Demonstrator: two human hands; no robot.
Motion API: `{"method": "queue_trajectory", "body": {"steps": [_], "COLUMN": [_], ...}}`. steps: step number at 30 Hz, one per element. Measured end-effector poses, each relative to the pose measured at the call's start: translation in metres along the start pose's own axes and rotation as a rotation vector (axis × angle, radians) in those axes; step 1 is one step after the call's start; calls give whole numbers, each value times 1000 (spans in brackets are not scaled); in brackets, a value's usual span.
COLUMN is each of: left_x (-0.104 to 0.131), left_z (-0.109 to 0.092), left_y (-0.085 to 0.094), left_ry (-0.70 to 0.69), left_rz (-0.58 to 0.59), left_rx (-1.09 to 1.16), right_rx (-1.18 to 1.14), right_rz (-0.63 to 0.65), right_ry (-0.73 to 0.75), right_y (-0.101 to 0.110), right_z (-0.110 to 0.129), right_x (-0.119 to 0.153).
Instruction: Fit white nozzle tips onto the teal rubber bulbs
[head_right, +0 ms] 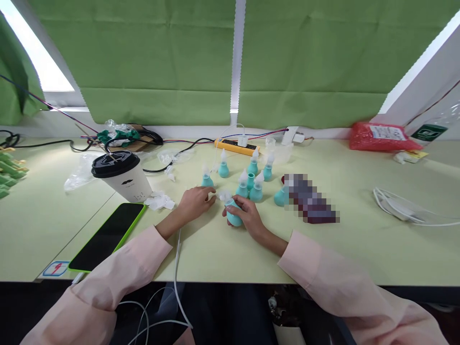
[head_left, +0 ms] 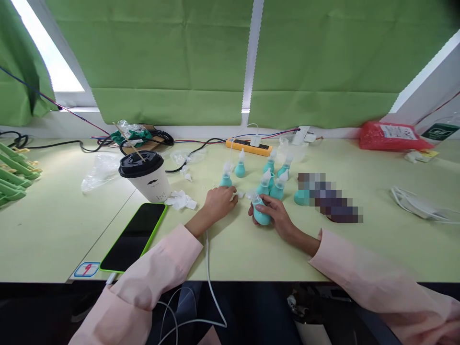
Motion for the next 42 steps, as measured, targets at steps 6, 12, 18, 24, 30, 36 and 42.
{"method": "queue_trajectory", "body": {"steps": [6, 12, 18, 24, 30, 36, 42], "left_x": [0, 0, 5, 2, 2, 2, 1], "left_z": [0, 0, -8, -6, -6, -2, 1], "left_y": [-13, -7, -12, -15, -8, -4, -13], "left_ry": [-12, 21, -94, -54, -33, 3, 20], "left_rz": [101, 77, 82, 61, 21, 11, 106], "left_rx": [-56, -48, -31, -5, 10, 19, 9], "right_rx": [-19, -20, 40, 45, 25, 10, 12], "right_rz": [-31, -20, -29, -20, -31, -109, -129], "right_ry": [16, 43, 31, 23, 37, 78, 106], "right_y": [2, 2, 2, 0, 1, 7, 8], "right_z": [1, 1, 2, 2, 2, 4, 7], "right_x": [1, 1, 0, 0, 1, 0, 0]}}
Point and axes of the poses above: each hand's wrist, its own x-axis away from the middle knuckle, its own y-axis out of the back of the hand, z = x × y, the point moved 6 cm from there along -x, towards the middle knuckle, and after that the axes turned 14 degrees about y, right-handed, at the moved point
